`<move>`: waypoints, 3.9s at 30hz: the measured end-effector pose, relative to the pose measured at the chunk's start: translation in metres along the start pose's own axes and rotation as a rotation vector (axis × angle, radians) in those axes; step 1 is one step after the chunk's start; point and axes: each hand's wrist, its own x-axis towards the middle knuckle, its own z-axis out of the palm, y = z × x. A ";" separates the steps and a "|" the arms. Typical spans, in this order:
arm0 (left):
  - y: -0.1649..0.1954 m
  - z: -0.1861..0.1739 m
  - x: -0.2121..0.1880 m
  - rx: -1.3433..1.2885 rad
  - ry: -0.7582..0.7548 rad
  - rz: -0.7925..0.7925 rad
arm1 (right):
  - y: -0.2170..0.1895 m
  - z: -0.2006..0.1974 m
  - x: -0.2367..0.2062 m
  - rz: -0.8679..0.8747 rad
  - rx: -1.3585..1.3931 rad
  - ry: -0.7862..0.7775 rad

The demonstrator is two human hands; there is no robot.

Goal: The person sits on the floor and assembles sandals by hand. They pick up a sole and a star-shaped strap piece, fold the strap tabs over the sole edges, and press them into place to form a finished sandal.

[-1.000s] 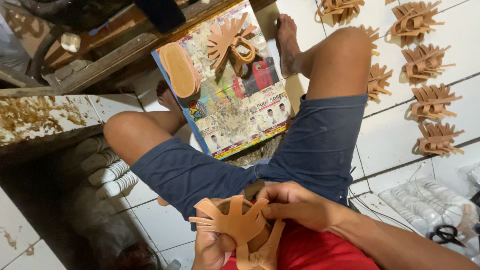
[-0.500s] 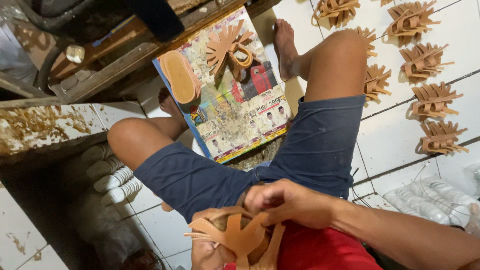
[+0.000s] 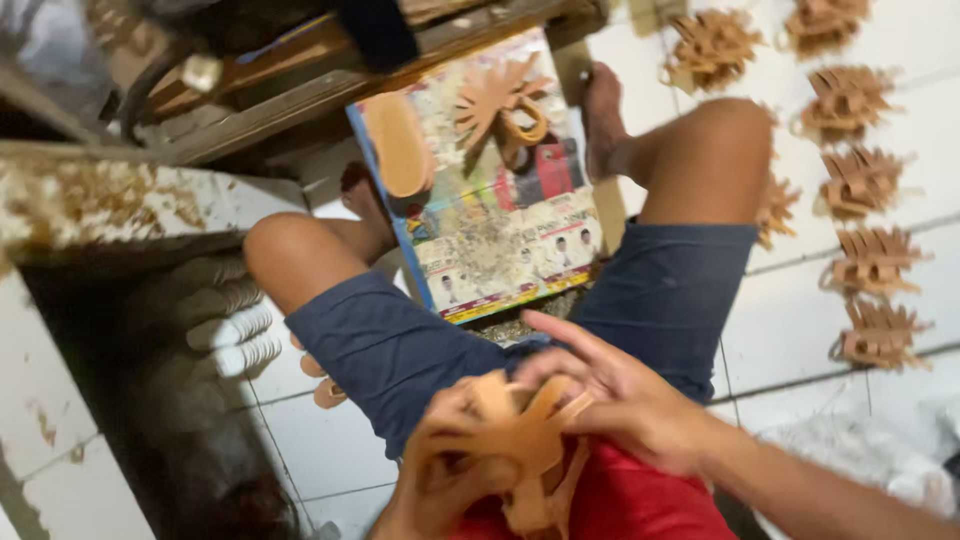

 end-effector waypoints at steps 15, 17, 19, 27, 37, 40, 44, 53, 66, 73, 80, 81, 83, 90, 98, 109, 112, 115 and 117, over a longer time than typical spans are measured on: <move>0.035 0.012 0.031 0.257 -0.127 -0.148 | 0.020 0.004 -0.023 -0.129 -0.199 0.161; 0.029 0.013 0.033 0.165 -0.094 -0.145 | 0.022 -0.001 -0.025 -0.162 -0.170 0.221; 0.012 0.017 0.037 -0.044 0.034 -0.251 | 0.024 -0.007 -0.026 -0.203 -0.122 0.215; -0.023 0.016 0.017 -0.034 0.245 -0.236 | 0.035 -0.026 -0.044 -0.292 -0.078 0.247; -0.049 -0.015 0.026 -0.064 0.129 -0.215 | 0.038 -0.030 -0.031 -0.289 -0.050 0.314; -0.064 -0.019 0.030 -0.393 0.138 -0.182 | 0.030 -0.022 -0.017 -0.239 -0.025 0.309; -0.071 -0.026 0.037 -0.507 0.179 -0.112 | 0.017 -0.005 0.007 -0.232 -0.054 0.284; -0.070 -0.036 0.042 -0.533 0.168 0.012 | -0.004 0.030 0.023 -0.279 -0.210 0.239; -0.051 -0.013 0.027 0.007 0.160 -0.165 | 0.034 -0.050 -0.012 -0.110 0.209 0.139; -0.038 -0.001 0.033 -0.059 0.111 -0.216 | 0.057 -0.080 -0.025 -0.162 0.231 0.146; -0.035 0.004 0.028 0.029 0.103 -0.140 | 0.052 -0.064 -0.031 -0.258 0.082 0.179; -0.034 0.004 0.028 0.031 0.091 -0.099 | 0.050 -0.061 -0.034 -0.285 0.051 0.158; -0.030 0.001 0.030 0.017 0.034 -0.082 | 0.046 -0.057 -0.039 -0.306 -0.049 0.159; -0.035 -0.003 0.087 -0.641 -0.657 -0.416 | 0.025 -0.046 -0.041 -0.402 -0.351 -0.078; 0.029 0.001 0.036 -0.100 -0.106 -0.149 | 0.000 0.011 -0.025 -0.187 -0.531 0.248; 0.012 0.016 0.018 0.183 0.315 -0.177 | -0.050 0.044 -0.002 -0.356 -1.060 -0.010; 0.016 0.023 0.020 0.263 0.296 -0.160 | -0.085 0.042 0.000 -0.387 -1.153 -0.117; 0.019 0.028 0.021 0.353 0.294 -0.149 | -0.098 0.044 0.010 -0.299 -1.243 -0.144; 0.019 0.029 0.020 0.359 0.281 -0.091 | -0.099 0.043 0.019 -0.229 -1.254 -0.132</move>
